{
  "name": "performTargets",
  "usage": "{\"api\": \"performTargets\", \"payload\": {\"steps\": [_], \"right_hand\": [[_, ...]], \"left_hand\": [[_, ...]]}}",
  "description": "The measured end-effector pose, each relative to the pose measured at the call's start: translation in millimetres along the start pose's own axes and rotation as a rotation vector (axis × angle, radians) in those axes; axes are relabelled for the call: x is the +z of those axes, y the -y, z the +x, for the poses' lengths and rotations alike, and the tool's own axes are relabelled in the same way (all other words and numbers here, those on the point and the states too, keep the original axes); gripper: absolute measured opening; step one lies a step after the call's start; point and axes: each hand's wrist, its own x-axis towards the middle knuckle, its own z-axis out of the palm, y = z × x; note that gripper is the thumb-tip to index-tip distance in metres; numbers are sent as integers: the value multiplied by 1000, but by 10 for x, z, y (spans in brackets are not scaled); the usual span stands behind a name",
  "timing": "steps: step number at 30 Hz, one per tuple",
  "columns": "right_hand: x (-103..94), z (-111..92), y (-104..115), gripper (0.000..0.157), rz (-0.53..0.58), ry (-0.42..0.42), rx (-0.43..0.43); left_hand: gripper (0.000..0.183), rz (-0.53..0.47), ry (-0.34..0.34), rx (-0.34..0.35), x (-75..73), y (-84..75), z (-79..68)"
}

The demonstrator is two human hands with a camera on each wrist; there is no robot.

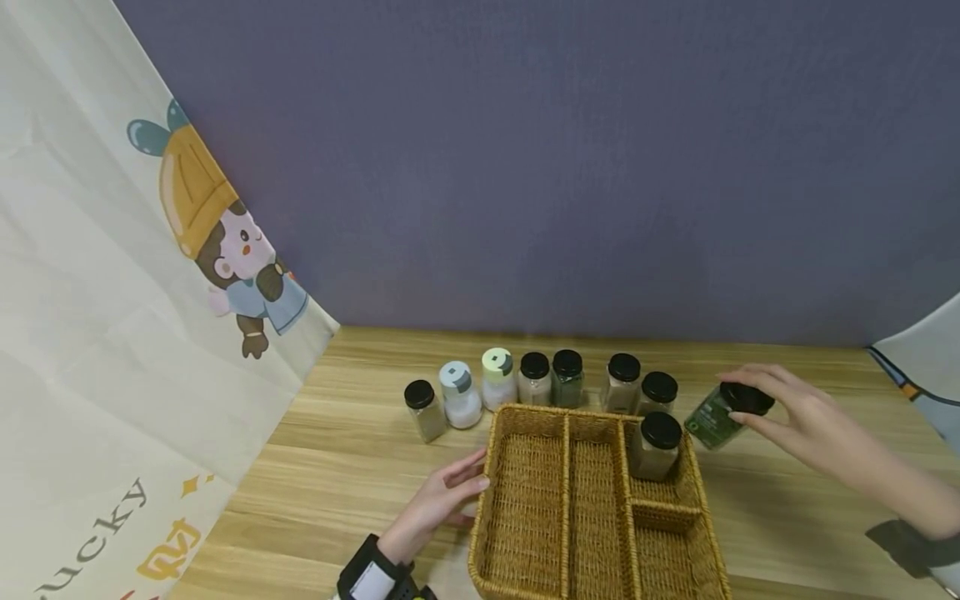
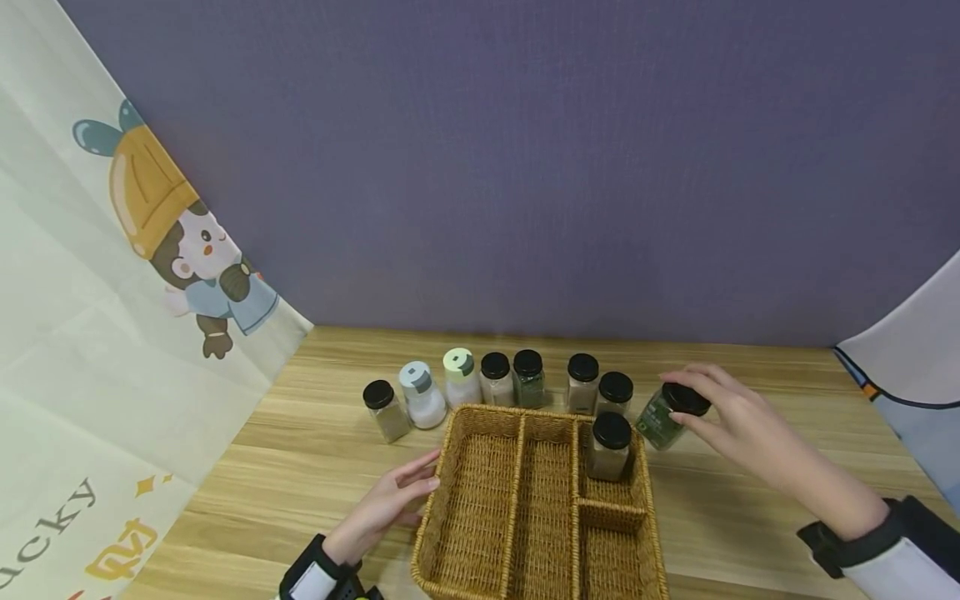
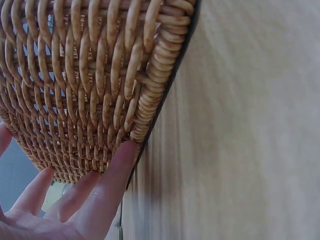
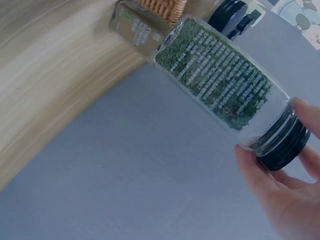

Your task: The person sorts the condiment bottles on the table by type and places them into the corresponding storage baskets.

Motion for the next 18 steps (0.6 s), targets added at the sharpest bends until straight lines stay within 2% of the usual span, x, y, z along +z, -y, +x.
{"api": "performTargets", "payload": {"steps": [10,18], "right_hand": [[-63,-7,115,62,-24,33,-10],[-69,-53,154,58,20,41,-26]], "left_hand": [[58,13,-3,3,-3,2,1],[59,19,-13,0,3,-1,-2]]}}
